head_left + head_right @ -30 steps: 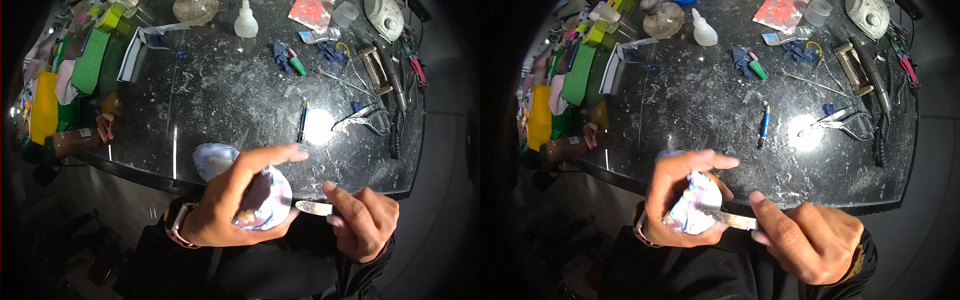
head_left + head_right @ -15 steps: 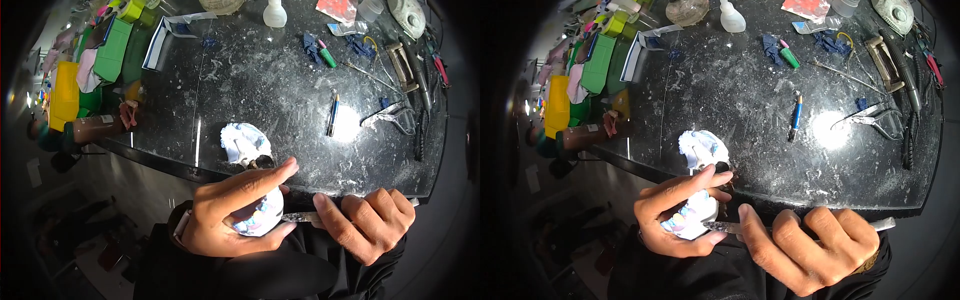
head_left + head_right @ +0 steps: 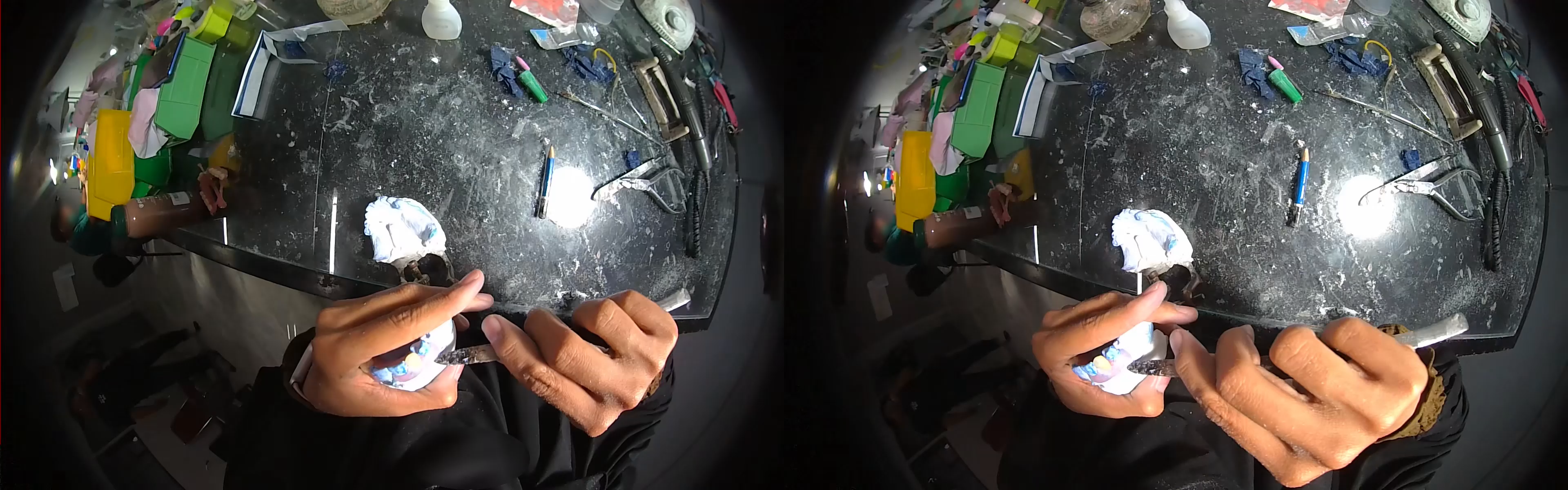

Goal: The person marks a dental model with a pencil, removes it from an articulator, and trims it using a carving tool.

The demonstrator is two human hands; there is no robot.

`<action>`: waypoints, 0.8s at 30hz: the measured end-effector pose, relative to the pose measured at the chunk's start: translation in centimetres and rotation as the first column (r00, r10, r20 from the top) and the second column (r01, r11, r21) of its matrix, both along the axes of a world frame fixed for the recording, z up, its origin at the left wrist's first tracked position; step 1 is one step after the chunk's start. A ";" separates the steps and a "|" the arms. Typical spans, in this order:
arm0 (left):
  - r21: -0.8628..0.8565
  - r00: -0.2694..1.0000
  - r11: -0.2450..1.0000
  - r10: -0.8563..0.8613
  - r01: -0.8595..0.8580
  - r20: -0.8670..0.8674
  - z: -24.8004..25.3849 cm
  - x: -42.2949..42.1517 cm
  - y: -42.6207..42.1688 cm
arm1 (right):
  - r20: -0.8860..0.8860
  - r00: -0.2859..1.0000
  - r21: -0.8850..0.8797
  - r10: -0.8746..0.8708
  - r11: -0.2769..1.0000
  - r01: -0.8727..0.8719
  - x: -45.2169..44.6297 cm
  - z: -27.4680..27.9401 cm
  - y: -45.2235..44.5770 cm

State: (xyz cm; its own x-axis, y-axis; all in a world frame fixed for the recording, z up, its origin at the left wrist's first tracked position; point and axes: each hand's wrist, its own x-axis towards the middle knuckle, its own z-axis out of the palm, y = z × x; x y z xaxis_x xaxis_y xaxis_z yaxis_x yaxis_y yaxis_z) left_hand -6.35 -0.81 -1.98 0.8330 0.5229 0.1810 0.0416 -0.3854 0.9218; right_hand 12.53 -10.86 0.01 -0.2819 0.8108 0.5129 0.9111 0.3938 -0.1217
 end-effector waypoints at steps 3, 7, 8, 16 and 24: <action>0.030 0.999 0.999 -0.038 0.037 0.010 0.0 0.0 0.2 | -0.043 0.998 -0.047 0.056 0.997 -0.058 -0.1 -0.4 -0.3; 0.029 0.999 0.999 -0.035 0.034 0.031 -0.3 -0.1 0.1 | -0.147 0.988 -0.100 0.045 0.993 -0.060 -1.0 -0.9 -1.2; 0.013 0.999 0.999 -0.031 0.031 0.029 -0.3 -0.1 0.1 | -0.169 0.985 -0.099 0.030 0.994 -0.047 -1.2 -1.0 -1.4; 0.012 0.998 0.998 -0.068 0.068 -0.004 0.1 -0.4 0.4 | -0.268 0.963 -0.161 -0.014 0.986 -0.031 -0.6 -0.3 -1.4; -0.007 0.994 0.994 -0.112 0.112 -0.008 0.2 -0.4 0.8 | 0.064 0.997 -0.152 -0.042 0.987 0.051 -1.4 2.2 -1.3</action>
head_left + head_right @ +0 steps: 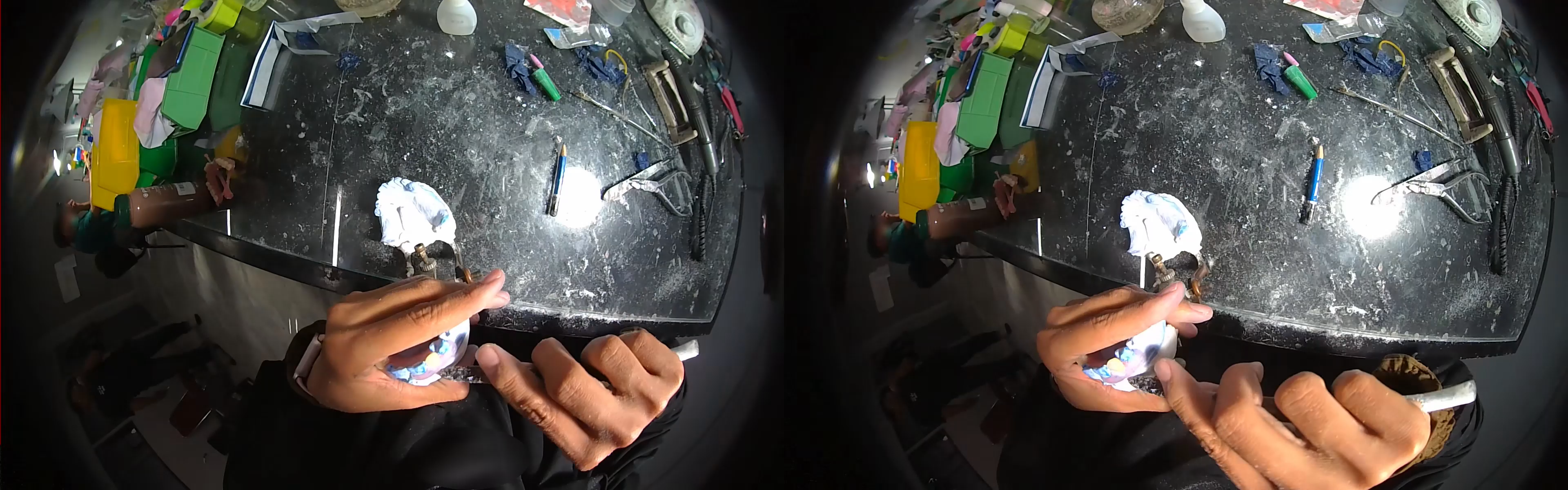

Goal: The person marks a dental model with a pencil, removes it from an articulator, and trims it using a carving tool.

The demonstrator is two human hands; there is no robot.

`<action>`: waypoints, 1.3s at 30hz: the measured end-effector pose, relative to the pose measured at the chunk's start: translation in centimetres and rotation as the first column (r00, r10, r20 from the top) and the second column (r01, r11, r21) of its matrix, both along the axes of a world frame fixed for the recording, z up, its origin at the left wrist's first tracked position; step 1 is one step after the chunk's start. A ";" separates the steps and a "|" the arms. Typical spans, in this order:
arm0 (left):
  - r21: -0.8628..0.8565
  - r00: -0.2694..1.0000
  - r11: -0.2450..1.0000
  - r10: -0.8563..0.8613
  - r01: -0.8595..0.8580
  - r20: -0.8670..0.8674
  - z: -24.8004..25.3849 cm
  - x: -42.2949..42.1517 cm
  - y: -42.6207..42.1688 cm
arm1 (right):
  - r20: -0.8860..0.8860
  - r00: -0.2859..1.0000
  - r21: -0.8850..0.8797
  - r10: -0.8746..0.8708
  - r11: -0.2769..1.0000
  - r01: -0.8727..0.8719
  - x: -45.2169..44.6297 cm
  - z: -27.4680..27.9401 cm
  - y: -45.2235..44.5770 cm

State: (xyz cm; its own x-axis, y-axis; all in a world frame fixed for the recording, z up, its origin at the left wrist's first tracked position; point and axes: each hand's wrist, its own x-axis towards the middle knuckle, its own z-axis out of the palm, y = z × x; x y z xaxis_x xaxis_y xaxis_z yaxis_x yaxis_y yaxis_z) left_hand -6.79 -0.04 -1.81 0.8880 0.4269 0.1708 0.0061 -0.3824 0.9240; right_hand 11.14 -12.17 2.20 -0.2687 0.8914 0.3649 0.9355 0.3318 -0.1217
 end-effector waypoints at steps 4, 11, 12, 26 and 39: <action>0.020 0.999 0.999 0.051 -0.051 -0.007 0.0 0.2 -0.4 | 0.025 1.000 -0.001 0.003 1.000 -0.003 -0.2 0.5 0.2; -0.007 0.992 0.993 0.121 -0.121 -0.036 0.3 0.4 -1.4 | 0.145 0.989 0.198 -0.038 0.980 0.009 -1.2 -1.1 -1.0; -0.013 0.992 0.992 0.121 -0.122 -0.033 0.3 0.4 -1.4 | 0.120 0.990 0.167 -0.078 0.984 0.057 -1.6 -0.9 -1.2; 0.076 0.986 0.984 0.162 -0.163 0.028 -0.2 1.0 -1.0 | -0.012 0.995 -0.092 -0.094 0.991 0.093 -1.4 1.0 -0.9; 0.149 0.985 0.974 0.168 -0.170 0.023 -0.2 1.2 -1.4 | 0.029 0.991 0.069 -0.131 0.989 0.128 -2.0 -0.6 -1.4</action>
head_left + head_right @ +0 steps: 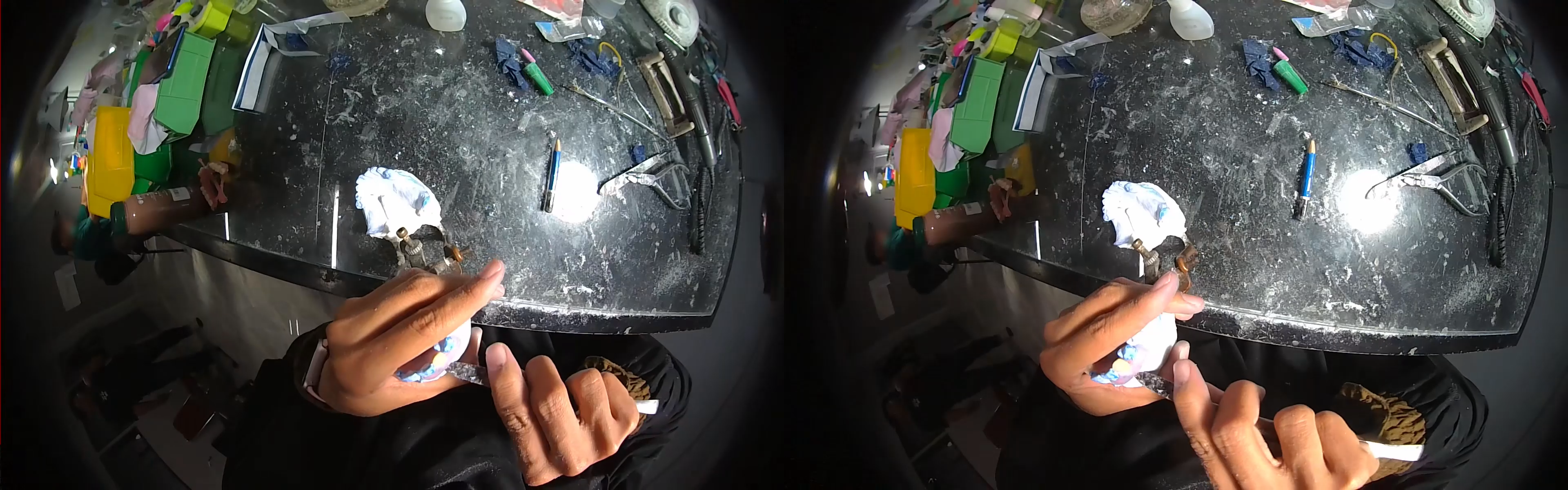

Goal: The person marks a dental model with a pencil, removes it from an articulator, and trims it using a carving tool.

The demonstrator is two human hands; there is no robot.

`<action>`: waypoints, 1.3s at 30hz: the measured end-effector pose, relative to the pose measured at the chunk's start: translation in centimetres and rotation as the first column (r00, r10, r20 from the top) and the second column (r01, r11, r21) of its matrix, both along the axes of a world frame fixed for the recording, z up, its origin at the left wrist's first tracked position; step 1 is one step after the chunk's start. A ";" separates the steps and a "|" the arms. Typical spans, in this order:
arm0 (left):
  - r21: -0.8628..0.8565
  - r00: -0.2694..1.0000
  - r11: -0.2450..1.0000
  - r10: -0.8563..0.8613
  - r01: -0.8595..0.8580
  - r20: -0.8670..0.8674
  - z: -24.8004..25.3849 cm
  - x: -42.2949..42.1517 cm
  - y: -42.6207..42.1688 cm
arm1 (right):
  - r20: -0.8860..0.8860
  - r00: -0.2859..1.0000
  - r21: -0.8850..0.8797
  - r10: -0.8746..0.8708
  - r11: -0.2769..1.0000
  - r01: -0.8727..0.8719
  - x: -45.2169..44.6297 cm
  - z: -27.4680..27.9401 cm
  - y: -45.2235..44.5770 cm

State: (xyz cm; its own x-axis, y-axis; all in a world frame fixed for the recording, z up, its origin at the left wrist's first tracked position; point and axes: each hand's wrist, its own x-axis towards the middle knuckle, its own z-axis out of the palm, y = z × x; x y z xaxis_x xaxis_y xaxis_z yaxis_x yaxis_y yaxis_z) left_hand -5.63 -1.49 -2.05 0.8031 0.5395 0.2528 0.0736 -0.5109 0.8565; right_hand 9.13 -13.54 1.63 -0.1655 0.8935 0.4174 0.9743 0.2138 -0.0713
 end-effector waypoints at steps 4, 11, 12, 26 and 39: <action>-0.048 0.999 0.998 0.040 -0.040 0.003 -0.4 -0.4 -0.5 | -0.017 0.999 0.000 0.043 0.999 -0.043 0.6 -0.3 0.0; 0.003 0.999 0.999 0.035 -0.035 0.038 -0.3 0.0 0.0 | -0.206 0.966 -0.223 -0.156 0.969 0.109 -1.3 0.3 -0.5; 0.010 0.998 0.999 0.039 -0.040 0.044 -0.3 0.1 -0.1 | -0.205 0.970 -0.206 -0.130 0.975 0.087 -1.2 0.2 -0.5; 0.053 0.998 0.997 0.051 -0.053 0.040 -0.5 0.0 -0.2 | -0.087 0.996 -0.042 -0.006 0.999 0.003 0.1 -0.4 -0.1; -0.157 1.000 0.987 -0.017 0.019 0.014 -0.1 -1.0 0.3 | -0.067 0.998 -0.071 -0.013 0.997 0.008 1.2 -0.5 0.8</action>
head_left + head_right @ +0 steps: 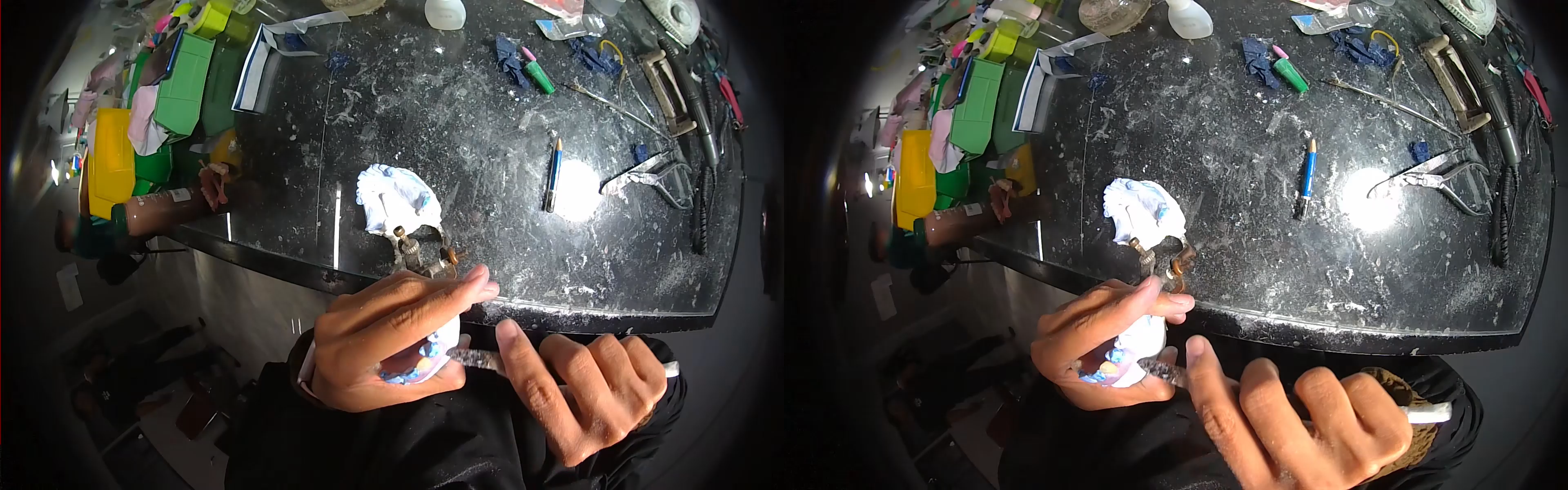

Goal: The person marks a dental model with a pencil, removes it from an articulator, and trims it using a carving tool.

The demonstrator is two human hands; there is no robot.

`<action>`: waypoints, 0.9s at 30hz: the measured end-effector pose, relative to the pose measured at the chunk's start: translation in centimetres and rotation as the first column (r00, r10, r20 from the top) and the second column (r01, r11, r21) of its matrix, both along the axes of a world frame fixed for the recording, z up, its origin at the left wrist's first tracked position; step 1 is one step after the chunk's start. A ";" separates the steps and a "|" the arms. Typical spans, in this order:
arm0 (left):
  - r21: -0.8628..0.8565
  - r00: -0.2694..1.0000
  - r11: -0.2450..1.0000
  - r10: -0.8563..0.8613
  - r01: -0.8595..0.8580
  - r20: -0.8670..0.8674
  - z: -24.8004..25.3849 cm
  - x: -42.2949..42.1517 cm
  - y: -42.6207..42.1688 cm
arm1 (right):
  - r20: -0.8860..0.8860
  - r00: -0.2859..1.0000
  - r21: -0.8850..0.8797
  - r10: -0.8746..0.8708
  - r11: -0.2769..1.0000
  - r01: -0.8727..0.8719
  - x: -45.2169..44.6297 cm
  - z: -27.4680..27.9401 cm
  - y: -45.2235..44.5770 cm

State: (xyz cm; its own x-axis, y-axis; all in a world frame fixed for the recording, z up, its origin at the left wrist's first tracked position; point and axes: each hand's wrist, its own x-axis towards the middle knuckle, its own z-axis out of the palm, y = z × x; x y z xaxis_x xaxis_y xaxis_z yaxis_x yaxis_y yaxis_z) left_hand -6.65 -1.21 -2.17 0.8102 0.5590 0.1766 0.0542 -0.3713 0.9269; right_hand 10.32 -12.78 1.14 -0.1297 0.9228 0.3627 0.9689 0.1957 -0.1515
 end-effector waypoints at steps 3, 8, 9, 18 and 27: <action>-0.008 1.000 1.000 -0.016 0.016 -0.023 0.1 -0.2 0.1 | 0.030 1.000 0.028 0.001 1.000 -0.002 0.1 -0.2 0.2; -0.005 0.999 1.000 -0.027 0.027 -0.020 0.2 -0.1 0.3 | 0.022 0.998 0.024 0.055 0.998 -0.056 0.4 0.1 0.5; 0.005 0.999 0.999 -0.032 0.032 -0.025 0.3 -0.1 0.3 | 0.013 0.996 0.012 0.083 0.996 -0.084 0.5 0.1 0.6; 0.225 0.990 0.967 -0.132 0.120 0.039 -0.4 0.1 1.3 | -0.359 0.914 -0.043 0.188 0.975 -0.218 0.9 -2.0 0.4; 0.061 0.997 0.996 -0.070 0.067 0.034 -0.1 -0.4 0.9 | -0.407 0.902 -0.008 0.147 0.986 -0.164 1.0 -2.6 0.5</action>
State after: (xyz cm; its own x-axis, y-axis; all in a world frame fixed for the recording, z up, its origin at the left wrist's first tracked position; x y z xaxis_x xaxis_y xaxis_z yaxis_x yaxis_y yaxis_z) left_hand -7.05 -0.33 -2.26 0.8387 0.4899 0.2378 -0.0062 -0.4280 0.9038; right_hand 11.35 -12.30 -1.49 -0.1236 0.9179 0.3771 0.7809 0.3244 -0.5338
